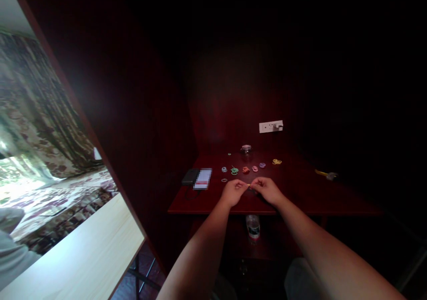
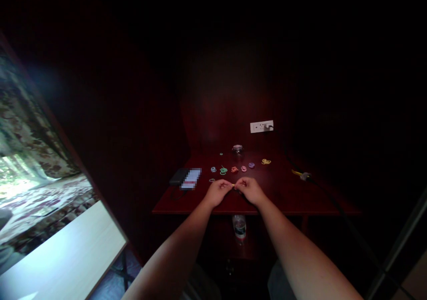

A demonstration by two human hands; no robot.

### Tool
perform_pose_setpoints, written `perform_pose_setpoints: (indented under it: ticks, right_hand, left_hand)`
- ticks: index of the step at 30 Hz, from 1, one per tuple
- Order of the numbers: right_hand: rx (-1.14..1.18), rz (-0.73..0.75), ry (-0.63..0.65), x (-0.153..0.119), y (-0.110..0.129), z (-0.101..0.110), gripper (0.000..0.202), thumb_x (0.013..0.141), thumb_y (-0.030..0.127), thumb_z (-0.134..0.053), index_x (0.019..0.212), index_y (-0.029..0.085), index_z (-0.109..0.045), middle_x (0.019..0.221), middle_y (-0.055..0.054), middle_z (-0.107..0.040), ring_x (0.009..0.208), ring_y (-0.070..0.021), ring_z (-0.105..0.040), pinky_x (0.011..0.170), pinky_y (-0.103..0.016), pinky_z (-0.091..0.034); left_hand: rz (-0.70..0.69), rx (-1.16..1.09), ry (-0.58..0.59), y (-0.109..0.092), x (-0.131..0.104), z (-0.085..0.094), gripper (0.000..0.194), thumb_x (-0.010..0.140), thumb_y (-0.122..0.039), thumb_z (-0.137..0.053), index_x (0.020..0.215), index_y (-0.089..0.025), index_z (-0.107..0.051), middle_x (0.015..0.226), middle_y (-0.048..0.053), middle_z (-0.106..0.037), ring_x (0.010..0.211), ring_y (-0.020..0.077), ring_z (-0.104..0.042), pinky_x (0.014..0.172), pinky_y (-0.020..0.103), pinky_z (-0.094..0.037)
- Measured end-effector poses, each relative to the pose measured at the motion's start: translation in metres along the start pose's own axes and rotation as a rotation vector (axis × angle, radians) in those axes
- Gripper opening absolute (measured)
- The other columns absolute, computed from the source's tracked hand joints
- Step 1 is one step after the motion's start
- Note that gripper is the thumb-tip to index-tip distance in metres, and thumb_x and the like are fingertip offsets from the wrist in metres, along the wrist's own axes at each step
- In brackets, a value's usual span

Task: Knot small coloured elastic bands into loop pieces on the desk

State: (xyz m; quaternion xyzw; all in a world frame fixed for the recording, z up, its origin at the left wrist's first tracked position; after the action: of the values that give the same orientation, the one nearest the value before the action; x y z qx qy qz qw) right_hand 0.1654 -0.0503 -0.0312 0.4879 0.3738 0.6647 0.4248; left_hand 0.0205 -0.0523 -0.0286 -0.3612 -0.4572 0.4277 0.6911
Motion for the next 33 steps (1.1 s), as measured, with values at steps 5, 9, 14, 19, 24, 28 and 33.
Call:
perform_pose_setpoints:
  ticks: [5, 9, 14, 19, 24, 28, 33]
  right_hand:
    - [0.021, 0.014, 0.005, 0.003, -0.008, 0.001, 0.020, 0.068, 0.033, -0.059, 0.066, 0.013, -0.059, 0.051, 0.002, -0.053, 0.046, -0.0086, -0.045, 0.046, -0.020, -0.031]
    - [0.022, 0.016, -0.012, 0.004, -0.011, 0.001, 0.019, 0.069, 0.032, -0.058, 0.067, 0.013, -0.059, 0.053, 0.001, -0.055, 0.046, -0.0085, -0.046, 0.046, -0.020, -0.032]
    - [0.023, 0.013, -0.005, 0.005, -0.011, -0.001, 0.018, 0.069, 0.032, -0.057, 0.068, 0.013, -0.059, 0.053, 0.001, -0.055, 0.046, -0.0085, -0.046, 0.046, -0.020, -0.033]
    - [0.040, -0.015, -0.140, 0.003, -0.008, 0.006, 0.019, 0.070, 0.033, -0.056, 0.067, 0.014, -0.057, 0.047, 0.003, -0.051, 0.042, -0.0080, -0.043, 0.043, -0.020, -0.029]
    - [0.086, -0.022, -0.085, 0.002, -0.006, 0.003, 0.021, 0.069, 0.035, -0.057, 0.066, 0.015, -0.056, 0.050, 0.003, -0.053, 0.042, -0.0077, -0.044, 0.042, -0.020, -0.029]
    - [0.106, -0.022, -0.112, 0.002, -0.006, 0.004, 0.021, 0.069, 0.035, -0.057, 0.066, 0.015, -0.055, 0.052, 0.002, -0.053, 0.042, -0.0074, -0.044, 0.043, -0.019, -0.030]
    - [0.120, -0.021, -0.164, 0.002, -0.007, 0.005, 0.020, 0.069, 0.035, -0.056, 0.066, 0.016, -0.052, 0.053, 0.002, -0.053, 0.042, -0.0073, -0.045, 0.042, -0.019, -0.032]
  left_hand:
    - [-0.009, 0.030, 0.003, 0.000, -0.001, 0.001, 0.019, 0.071, -0.029, -0.060, 0.075, -0.011, -0.063, 0.071, 0.006, -0.065, 0.064, 0.0125, -0.057, 0.062, 0.024, -0.043]
    - [-0.017, 0.018, 0.007, -0.001, -0.002, 0.000, 0.018, 0.071, -0.029, -0.060, 0.074, -0.011, -0.062, 0.068, 0.005, -0.063, 0.061, 0.0115, -0.055, 0.061, 0.023, -0.042]
    - [-0.014, -0.007, -0.004, -0.004, -0.003, 0.001, 0.017, 0.071, -0.028, -0.060, 0.073, -0.012, -0.062, 0.067, 0.003, -0.062, 0.061, 0.0110, -0.053, 0.060, 0.023, -0.041]
    - [-0.008, -0.019, 0.034, -0.003, -0.002, 0.001, 0.017, 0.070, -0.028, -0.060, 0.072, -0.012, -0.061, 0.062, 0.001, -0.058, 0.057, 0.0093, -0.049, 0.059, 0.022, -0.038]
    - [-0.003, -0.021, 0.032, 0.001, 0.000, 0.003, 0.017, 0.069, -0.028, -0.061, 0.072, -0.011, -0.061, 0.062, 0.001, -0.057, 0.056, 0.0085, -0.047, 0.057, 0.021, -0.036]
    - [-0.025, -0.019, 0.047, 0.003, 0.001, 0.002, 0.018, 0.070, -0.029, -0.061, 0.073, -0.011, -0.061, 0.063, 0.001, -0.058, 0.057, 0.0086, -0.048, 0.058, 0.021, -0.037]
    - [-0.031, 0.002, 0.055, 0.006, 0.002, 0.000, 0.022, 0.069, -0.033, -0.062, 0.074, -0.011, -0.062, 0.063, 0.001, -0.058, 0.057, 0.0088, -0.048, 0.057, 0.021, -0.037]
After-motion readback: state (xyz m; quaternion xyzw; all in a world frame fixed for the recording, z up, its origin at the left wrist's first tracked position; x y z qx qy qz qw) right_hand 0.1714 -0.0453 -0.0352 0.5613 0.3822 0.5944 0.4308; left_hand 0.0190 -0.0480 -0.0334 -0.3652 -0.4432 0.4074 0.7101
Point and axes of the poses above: each hand's wrist, its own x-axis towards the middle knuckle, its own z-axis out of the back of the hand, y = z × x, the point moved 5 cm from there along x, towards the middle knuckle
